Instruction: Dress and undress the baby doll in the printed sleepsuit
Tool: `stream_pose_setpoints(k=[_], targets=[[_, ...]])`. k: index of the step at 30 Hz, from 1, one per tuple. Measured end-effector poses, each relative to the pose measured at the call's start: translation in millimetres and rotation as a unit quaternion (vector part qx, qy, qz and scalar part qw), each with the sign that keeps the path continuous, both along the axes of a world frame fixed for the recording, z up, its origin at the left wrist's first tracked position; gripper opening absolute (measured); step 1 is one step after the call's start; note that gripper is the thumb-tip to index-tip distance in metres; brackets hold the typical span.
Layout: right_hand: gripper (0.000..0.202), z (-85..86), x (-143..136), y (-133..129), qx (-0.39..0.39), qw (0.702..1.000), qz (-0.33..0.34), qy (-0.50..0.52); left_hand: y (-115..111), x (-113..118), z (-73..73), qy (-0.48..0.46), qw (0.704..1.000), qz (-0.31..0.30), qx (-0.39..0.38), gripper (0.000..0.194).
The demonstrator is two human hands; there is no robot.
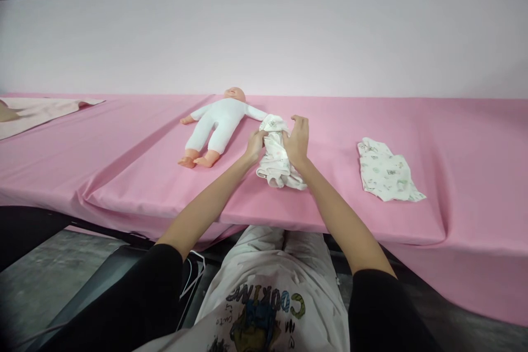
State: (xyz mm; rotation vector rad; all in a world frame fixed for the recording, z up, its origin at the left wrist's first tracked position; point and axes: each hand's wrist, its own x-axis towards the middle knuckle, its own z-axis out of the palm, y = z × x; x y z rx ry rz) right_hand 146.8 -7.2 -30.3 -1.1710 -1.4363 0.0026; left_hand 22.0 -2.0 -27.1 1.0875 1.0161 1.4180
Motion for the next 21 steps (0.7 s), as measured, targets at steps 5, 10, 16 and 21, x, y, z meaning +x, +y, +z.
stream_pose_setpoints(k=[5,10,16,21], targets=[[0.024,3.3,-13,-13,-0.027,0.994,0.075,-0.075,-4,-1,-7.1,0.172,0.969,0.012,0.179,0.025],[0.039,3.2,-13,-9,-0.112,0.980,0.087,0.140,-20,-5,-2.9,0.471,0.829,-0.016,0.301,0.047],[0.032,6.4,-12,-3,-0.168,0.897,0.204,0.354,-25,-2,-1.2,0.441,0.851,-0.002,0.286,0.047],[0.026,16.1,0,6,-0.161,0.843,0.204,0.470,-10,-5,-3.3,0.222,0.952,0.080,0.193,0.040]])
